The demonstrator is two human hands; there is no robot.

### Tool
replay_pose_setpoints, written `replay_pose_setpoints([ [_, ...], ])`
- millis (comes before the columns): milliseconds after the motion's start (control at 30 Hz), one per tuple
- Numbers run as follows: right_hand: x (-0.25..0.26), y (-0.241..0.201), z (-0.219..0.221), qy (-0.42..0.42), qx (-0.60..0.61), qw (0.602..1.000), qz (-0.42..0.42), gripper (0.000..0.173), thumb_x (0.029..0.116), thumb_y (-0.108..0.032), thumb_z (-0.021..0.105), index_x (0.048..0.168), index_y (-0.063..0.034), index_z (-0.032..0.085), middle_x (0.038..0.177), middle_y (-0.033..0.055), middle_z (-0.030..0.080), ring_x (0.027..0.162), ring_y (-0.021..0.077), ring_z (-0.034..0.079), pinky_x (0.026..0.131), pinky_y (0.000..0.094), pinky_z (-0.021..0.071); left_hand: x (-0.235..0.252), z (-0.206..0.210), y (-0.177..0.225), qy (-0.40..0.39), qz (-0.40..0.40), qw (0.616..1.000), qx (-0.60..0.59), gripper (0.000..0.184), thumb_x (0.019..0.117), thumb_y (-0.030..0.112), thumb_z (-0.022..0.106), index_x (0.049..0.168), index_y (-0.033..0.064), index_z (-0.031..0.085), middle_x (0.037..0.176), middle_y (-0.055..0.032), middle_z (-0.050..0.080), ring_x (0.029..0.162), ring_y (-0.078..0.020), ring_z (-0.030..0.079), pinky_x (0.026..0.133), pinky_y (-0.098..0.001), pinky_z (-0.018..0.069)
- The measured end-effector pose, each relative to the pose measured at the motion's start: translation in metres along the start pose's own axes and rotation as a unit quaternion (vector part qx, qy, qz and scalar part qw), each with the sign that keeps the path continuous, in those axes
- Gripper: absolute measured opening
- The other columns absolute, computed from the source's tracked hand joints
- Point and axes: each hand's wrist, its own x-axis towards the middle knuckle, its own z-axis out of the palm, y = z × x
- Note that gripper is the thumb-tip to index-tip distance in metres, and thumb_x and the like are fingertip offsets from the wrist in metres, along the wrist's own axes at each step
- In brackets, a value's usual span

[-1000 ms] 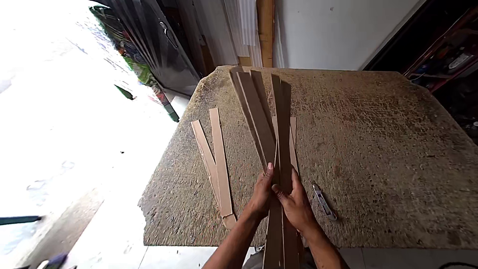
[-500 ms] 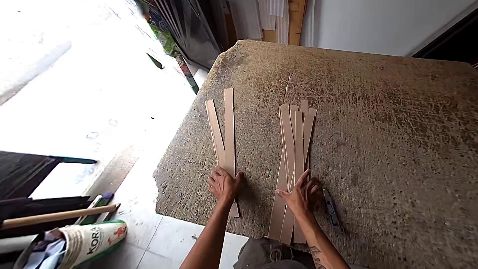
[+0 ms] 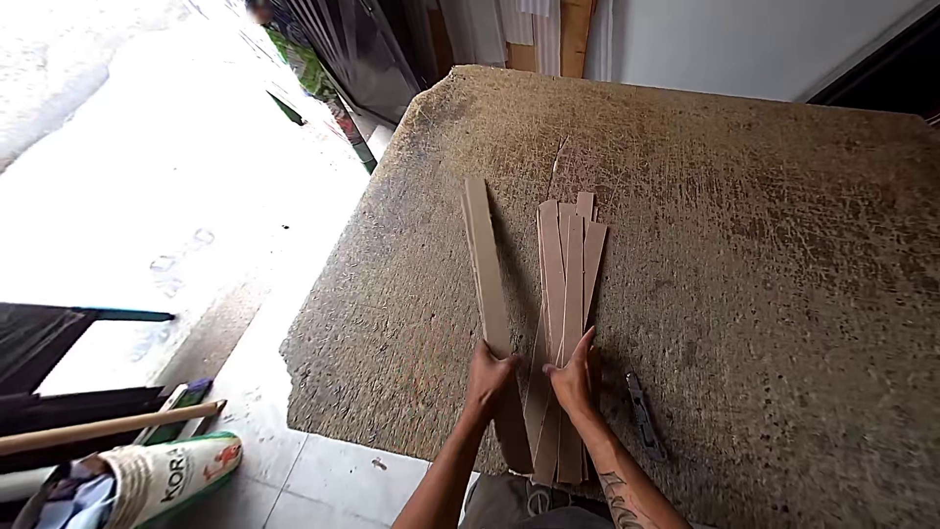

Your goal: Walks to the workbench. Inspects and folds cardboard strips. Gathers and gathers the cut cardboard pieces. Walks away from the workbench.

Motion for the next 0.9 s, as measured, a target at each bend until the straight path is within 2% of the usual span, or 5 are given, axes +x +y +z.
replay_pose_setpoints([
  [100,0.009,0.008,-0.016,-0.024,0.131,0.99,0.035,0.075,0.0986,-0.038,0.065,0.155,0.003,0.037,0.14,0.0245,0.058,0.13,0.0355,0.057,0.111,0.0507,0.0448,-0.017,0.04,0.004,-0.073,0.045,0.993,0.076,0.075,0.0789,0.043,0.077,0.135,-0.0005,0.054,0.128,-0.0196,0.061,0.12,-0.033,0.061,0.104,-0.0512,0.0497],
  [233,0.02,0.012,-0.025,-0.037,0.187,0.979,0.074,0.058,0.099,-0.045,0.064,0.136,-0.0006,0.059,0.117,0.0193,0.069,0.11,0.0315,0.066,0.097,0.0514,0.0518,-0.023,0.065,0.014,-0.07,0.039,0.99,0.113,0.08,0.0898,0.048,0.072,0.148,0.0008,0.045,0.138,-0.0256,0.053,0.121,-0.037,0.06,0.102,-0.0505,0.0517],
  [567,0.025,0.019,-0.024,-0.126,0.27,0.949,0.108,0.049,0.0926,-0.038,0.074,0.118,0.0035,0.064,0.114,0.0216,0.067,0.11,0.0321,0.064,0.095,0.0515,0.0516,0.003,0.055,0.026,-0.131,-0.044,0.988,0.072,0.045,0.0972,0.044,0.065,0.111,0.0012,0.069,0.102,-0.0177,0.07,0.098,-0.0311,0.068,0.09,-0.055,0.0537],
  [733,0.014,0.023,-0.025,-0.161,0.396,0.9,0.087,0.06,0.0971,-0.041,0.069,0.141,-0.0012,0.055,0.135,0.0167,0.063,0.127,0.0249,0.059,0.108,0.0463,0.0485,-0.02,0.057,0.032,-0.16,-0.013,0.972,-0.171,0.04,0.107,0.028,0.052,0.135,-0.0004,0.049,0.11,-0.0169,0.07,0.099,-0.0237,0.072,0.088,-0.0427,0.0608],
  [900,0.005,0.016,-0.065,-0.216,0.453,0.865,-0.024,0.074,0.0864,-0.023,0.083,0.146,-0.0017,0.045,0.132,0.0152,0.064,0.121,0.0197,0.064,0.104,0.038,0.0548,-0.052,0.057,0.046,-0.163,0.009,0.928,-0.334,0.062,0.1111,0.046,0.015,0.149,0.0049,0.042,0.122,-0.0174,0.069,0.109,-0.0245,0.069,0.093,-0.0447,0.0589],
])
